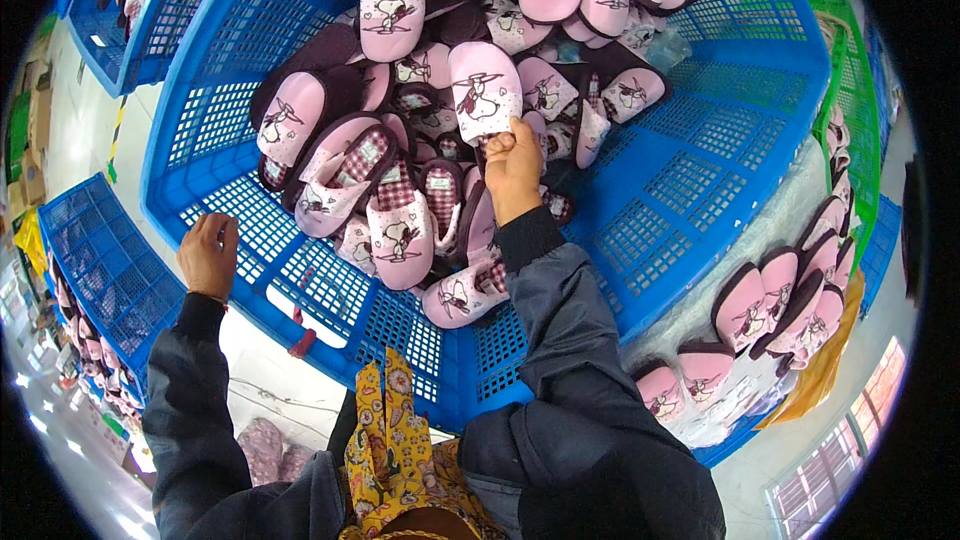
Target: The person repeatedly picks up pink slippers with cartoon prints from a blue crate and places them into a white sack. The action is continuous and repetitive throughout the clip.
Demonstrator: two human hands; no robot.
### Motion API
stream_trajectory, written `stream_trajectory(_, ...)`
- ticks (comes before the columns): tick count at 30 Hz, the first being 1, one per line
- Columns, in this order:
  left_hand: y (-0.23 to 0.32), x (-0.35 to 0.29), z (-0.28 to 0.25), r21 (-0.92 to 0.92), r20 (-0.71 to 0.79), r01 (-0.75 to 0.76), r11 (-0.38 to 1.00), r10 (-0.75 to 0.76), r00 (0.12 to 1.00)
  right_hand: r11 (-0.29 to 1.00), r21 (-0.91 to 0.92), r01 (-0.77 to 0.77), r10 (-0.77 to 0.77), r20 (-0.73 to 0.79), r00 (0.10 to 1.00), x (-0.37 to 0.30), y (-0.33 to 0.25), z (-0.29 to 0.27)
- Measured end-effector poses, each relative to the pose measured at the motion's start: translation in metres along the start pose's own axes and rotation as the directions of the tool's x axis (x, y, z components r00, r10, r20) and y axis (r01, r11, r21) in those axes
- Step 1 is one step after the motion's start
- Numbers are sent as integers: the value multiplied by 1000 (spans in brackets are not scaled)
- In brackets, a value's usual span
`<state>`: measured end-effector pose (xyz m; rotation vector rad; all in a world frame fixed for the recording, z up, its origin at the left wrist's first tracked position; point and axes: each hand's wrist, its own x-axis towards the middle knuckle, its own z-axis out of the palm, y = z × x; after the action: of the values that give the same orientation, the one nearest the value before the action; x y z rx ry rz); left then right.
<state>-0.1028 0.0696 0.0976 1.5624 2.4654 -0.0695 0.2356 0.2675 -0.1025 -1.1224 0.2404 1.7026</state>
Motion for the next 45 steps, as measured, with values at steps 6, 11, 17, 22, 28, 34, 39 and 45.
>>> stream_trajectory(6, 1, 2, 2, 44, 13, -13, 999, 13, 1000, 980, -123, 154, -169, -119, 978, 7, -42, -7)
stream_trajectory(11, 1, 1, 3, 9, -17, -4, 1000, 4, 1000, 853, -436, 288, -396, -178, 901, 46, -91, -63)
stream_trajectory(17, 7, 3, -3, 46, 87, 56, 997, -60, 994, 530, -827, 187, -490, -119, 863, 90, -80, -139)
stream_trajectory(22, 5, 0, -1, 45, 11, 20, 999, -21, 1000, 177, -891, 417, -333, 345, 878, 72, -71, -134)
stream_trajectory(28, 10, -1, -2, 70, 37, 39, 997, -42, 998, -616, -699, 362, -117, 536, 836, 65, -67, -137)
stream_trajectory(34, 6, 3, 4, 46, 34, 27, 999, -28, 999, -637, -637, 434, -192, 676, 711, 81, -61, -141)
stream_trajectory(39, 3, 1, 5, 37, -44, -15, 999, 17, 999, -638, -575, 511, -302, 798, 521, 49, -59, -100)
stream_trajectory(45, -6, -1, 3, 97, 5, 19, 995, -20, 1000, -739, -402, 541, -302, 915, 268, -25, -99, 15)
